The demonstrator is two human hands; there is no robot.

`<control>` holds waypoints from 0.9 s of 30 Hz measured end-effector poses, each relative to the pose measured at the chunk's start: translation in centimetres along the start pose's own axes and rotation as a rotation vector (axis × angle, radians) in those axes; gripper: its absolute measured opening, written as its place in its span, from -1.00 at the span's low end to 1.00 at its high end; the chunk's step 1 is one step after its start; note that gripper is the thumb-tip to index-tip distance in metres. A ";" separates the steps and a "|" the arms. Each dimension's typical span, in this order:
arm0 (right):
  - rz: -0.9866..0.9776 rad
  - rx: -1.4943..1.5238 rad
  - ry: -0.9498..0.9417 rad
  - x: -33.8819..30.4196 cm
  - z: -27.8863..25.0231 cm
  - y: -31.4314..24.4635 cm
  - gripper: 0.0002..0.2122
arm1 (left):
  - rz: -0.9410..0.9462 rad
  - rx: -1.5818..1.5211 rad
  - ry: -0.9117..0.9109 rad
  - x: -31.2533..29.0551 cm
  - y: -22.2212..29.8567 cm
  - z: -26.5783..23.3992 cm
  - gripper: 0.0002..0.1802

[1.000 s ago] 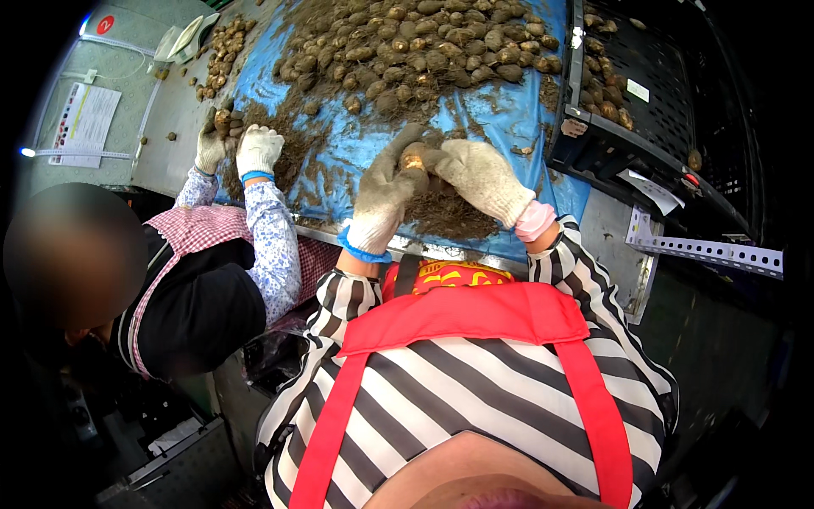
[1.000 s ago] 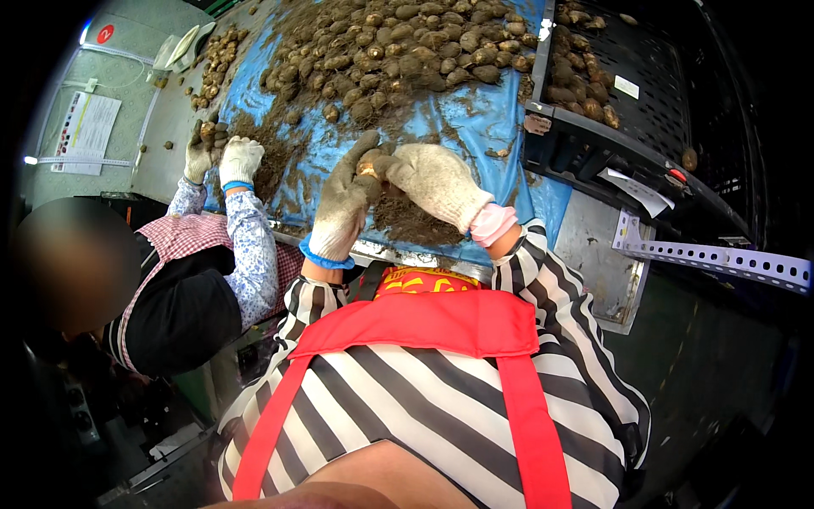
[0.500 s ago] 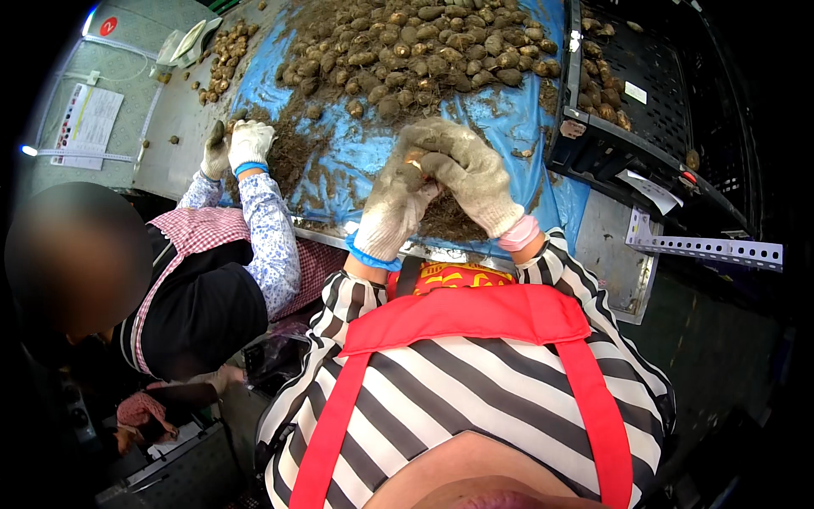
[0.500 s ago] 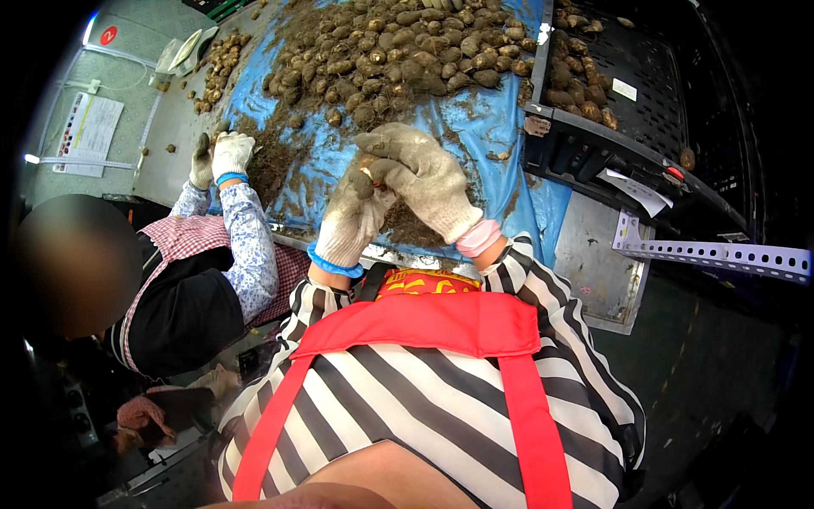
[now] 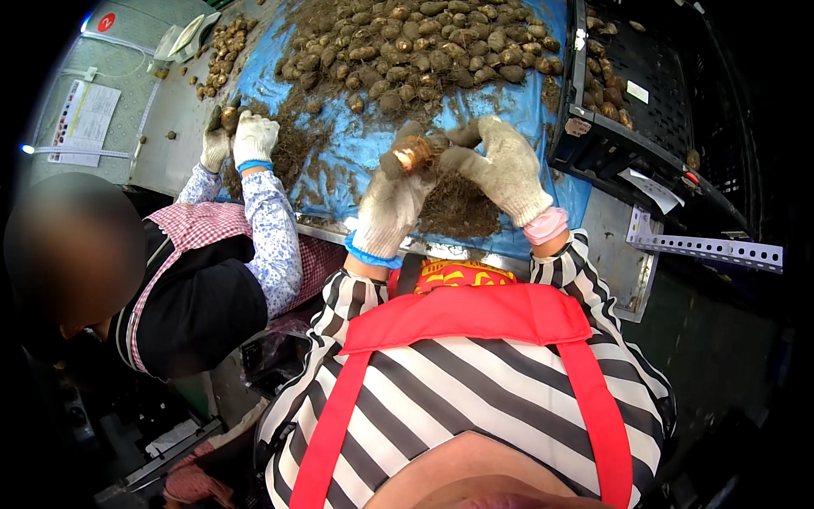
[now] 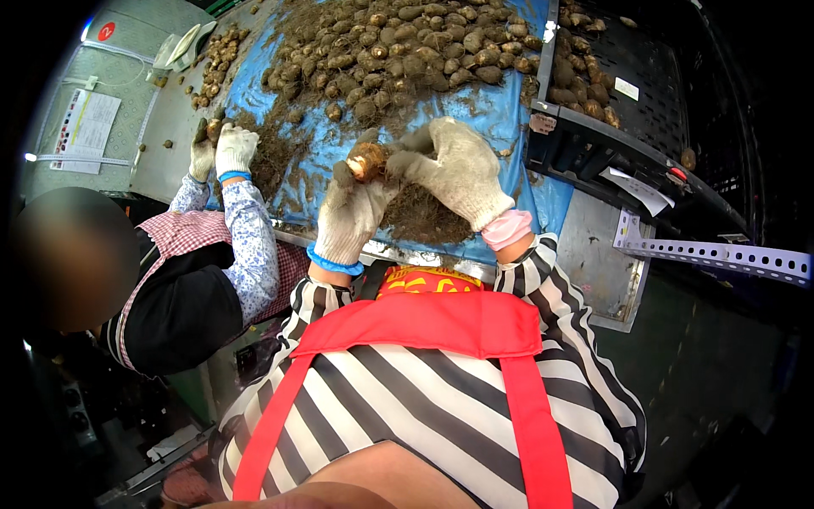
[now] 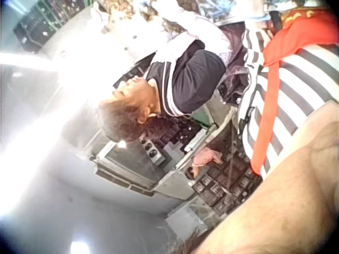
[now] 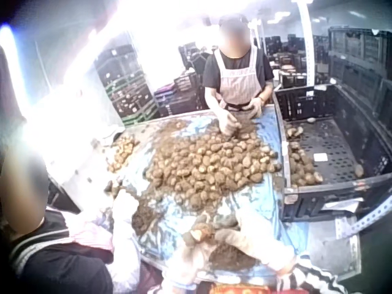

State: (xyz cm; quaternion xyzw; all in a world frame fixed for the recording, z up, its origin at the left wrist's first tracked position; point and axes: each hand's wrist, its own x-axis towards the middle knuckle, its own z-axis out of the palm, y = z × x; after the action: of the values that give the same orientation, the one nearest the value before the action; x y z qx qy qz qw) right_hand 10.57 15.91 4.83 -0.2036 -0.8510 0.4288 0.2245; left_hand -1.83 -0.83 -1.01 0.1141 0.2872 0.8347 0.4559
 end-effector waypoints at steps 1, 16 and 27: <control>-0.054 -0.030 -0.010 0.0 0.0 -0.5 -0.57 | -0.024 0.074 -0.025 -0.1 0.4 0.9 -0.14; -0.126 -0.216 -0.034 0.8 0.1 4.0 -0.77 | -0.100 0.011 0.021 1.2 -0.8 1.2 -0.30; 0.119 0.242 -0.012 1.5 1.7 5.0 -0.72 | 0.020 0.219 -0.039 1.4 0.0 3.0 -0.13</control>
State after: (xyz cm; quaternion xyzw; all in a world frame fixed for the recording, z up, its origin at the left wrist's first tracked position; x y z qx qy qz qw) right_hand 9.15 18.39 0.14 -0.2227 -0.7808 0.5422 0.2162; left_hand -1.22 1.49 1.31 0.1826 0.3666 0.8004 0.4377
